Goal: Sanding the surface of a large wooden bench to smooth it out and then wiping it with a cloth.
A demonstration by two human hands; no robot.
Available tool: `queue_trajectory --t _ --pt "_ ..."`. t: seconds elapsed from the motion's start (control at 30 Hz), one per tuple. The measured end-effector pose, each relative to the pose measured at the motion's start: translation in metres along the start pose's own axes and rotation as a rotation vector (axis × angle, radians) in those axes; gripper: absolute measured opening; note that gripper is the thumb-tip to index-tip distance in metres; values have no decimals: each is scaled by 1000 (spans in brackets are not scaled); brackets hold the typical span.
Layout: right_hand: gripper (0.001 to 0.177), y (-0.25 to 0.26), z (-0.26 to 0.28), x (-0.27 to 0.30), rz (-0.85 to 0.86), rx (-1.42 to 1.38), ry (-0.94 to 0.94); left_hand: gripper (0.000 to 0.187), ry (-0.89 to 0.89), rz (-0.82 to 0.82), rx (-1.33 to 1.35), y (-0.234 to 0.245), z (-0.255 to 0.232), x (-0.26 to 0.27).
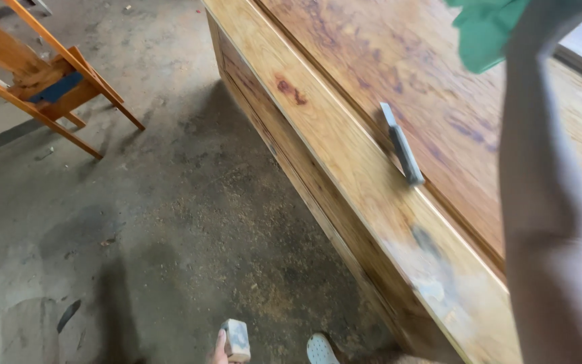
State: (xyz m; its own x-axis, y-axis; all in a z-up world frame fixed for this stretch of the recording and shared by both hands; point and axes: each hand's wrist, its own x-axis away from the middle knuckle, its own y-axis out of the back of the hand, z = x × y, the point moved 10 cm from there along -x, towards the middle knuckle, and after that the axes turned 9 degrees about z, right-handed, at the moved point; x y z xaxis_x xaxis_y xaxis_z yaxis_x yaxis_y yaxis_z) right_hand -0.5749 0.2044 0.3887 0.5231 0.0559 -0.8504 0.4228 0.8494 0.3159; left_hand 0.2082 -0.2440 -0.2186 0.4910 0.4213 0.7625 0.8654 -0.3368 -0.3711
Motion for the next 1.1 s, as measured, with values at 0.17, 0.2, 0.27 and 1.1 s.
queue_trajectory --t 0.17,0.2,0.27,1.1 --pt "16 151 35 59 147 20 34 60 -9 -84 15 -52 0 58" --pt "15 169 43 65 197 18 53 59 7 -38 -15 -61 6 66" --pt "15 212 56 109 250 18 71 58 29 8 -44 -74 21 76" --pt "92 244 159 446 1100 407 72 57 -33 -10 -27 -108 142 146"
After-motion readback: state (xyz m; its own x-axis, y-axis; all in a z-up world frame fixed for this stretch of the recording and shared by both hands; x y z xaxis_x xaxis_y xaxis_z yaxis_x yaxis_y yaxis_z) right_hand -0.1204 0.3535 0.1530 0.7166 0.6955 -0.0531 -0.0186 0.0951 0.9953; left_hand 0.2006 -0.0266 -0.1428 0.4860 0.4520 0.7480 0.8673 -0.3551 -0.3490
